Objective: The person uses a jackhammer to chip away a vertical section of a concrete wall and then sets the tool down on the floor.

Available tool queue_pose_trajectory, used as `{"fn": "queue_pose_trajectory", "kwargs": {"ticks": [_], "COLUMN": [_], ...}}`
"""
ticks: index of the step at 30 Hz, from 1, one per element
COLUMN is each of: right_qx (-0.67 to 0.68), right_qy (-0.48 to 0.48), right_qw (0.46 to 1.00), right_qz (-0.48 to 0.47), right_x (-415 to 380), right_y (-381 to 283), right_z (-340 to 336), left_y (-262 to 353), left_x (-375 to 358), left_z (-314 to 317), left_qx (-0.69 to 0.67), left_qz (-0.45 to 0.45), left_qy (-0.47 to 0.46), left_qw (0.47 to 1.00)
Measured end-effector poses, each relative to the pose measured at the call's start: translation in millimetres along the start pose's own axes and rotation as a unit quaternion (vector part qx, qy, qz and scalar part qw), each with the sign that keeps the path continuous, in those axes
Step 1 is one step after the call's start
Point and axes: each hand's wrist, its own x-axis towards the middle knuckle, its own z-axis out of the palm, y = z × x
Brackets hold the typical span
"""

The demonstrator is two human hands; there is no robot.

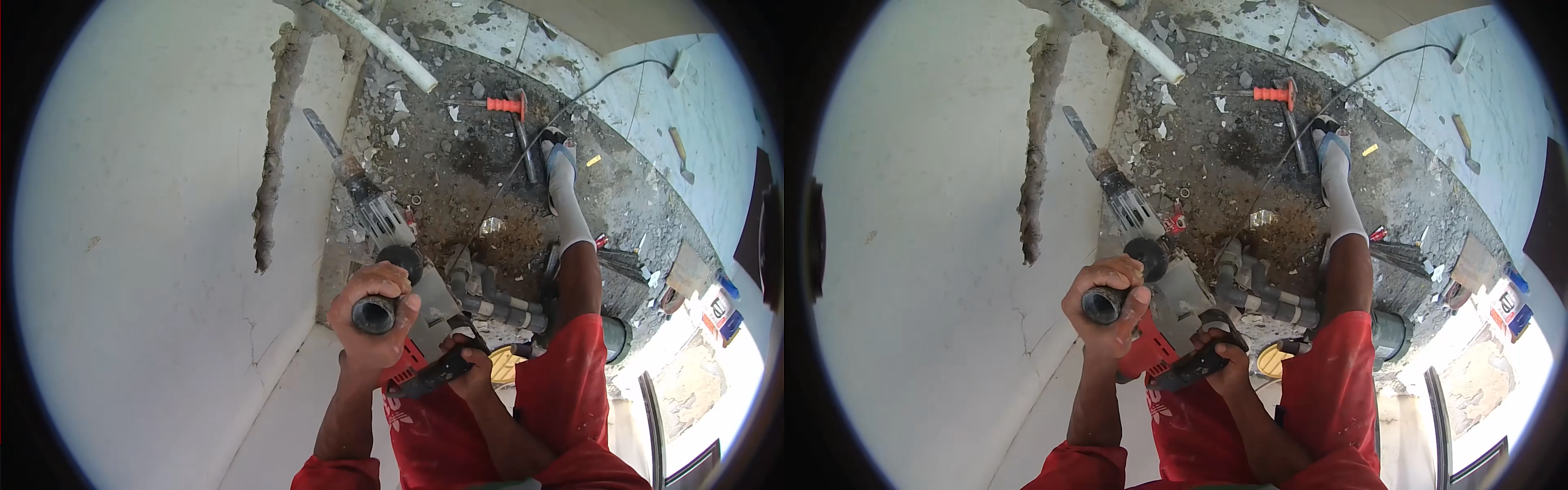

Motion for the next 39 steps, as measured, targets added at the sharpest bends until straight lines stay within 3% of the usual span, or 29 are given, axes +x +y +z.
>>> {"fn": "queue_pose_trajectory", "kwargs": {"ticks": [5, 9, 12, 13, 16, 18, 26, 29, 31, 36, 39], "right_qx": [0.071, 0.054, 0.061, 0.069, 0.095, 0.099, 0.142, 0.128, 0.116, -0.005, -0.067], "right_qy": [-0.028, 0.065, 0.113, 0.112, 0.099, 0.139, 0.082, 0.092, 0.119, 0.140, 0.095], "right_qw": [0.993, 0.991, 0.984, 0.983, 0.980, 0.979, 0.984, 0.985, 0.983, 0.988, 0.992], "right_qz": [0.088, 0.104, 0.120, 0.128, 0.147, 0.114, 0.069, 0.073, 0.081, 0.063, 0.041], "right_x": [5, 21, 33, 36, 51, 64, 110, 112, 103, 89, 83], "right_y": [-16, -6, 16, 26, 64, 92, 123, 111, 95, -5, -76], "right_z": [-10, 6, 10, 11, 20, 12, -22, -12, 6, 46, 69], "left_y": [12, 20, 10, 3, -10, -21, -54, -52, -49, -27, -31], "left_x": [6, 26, 39, 42, 52, 51, 43, 51, 56, 101, 135], "left_z": [20, 9, -5, -9, -30, -48, -88, -88, -81, -17, 39], "left_qx": [0.095, 0.135, 0.187, 0.210, 0.218, 0.221, 0.190, 0.168, 0.160, 0.208, 0.207], "left_qz": [-0.026, -0.047, -0.062, -0.022, -0.027, -0.014, 0.054, 0.063, 0.022, -0.029, -0.049], "left_qy": [0.022, 0.038, -0.071, -0.093, -0.187, -0.220, -0.211, -0.202, -0.198, -0.167, -0.063], "left_qw": [0.995, 0.989, 0.978, 0.973, 0.958, 0.950, 0.957, 0.963, 0.967, 0.963, 0.975]}}
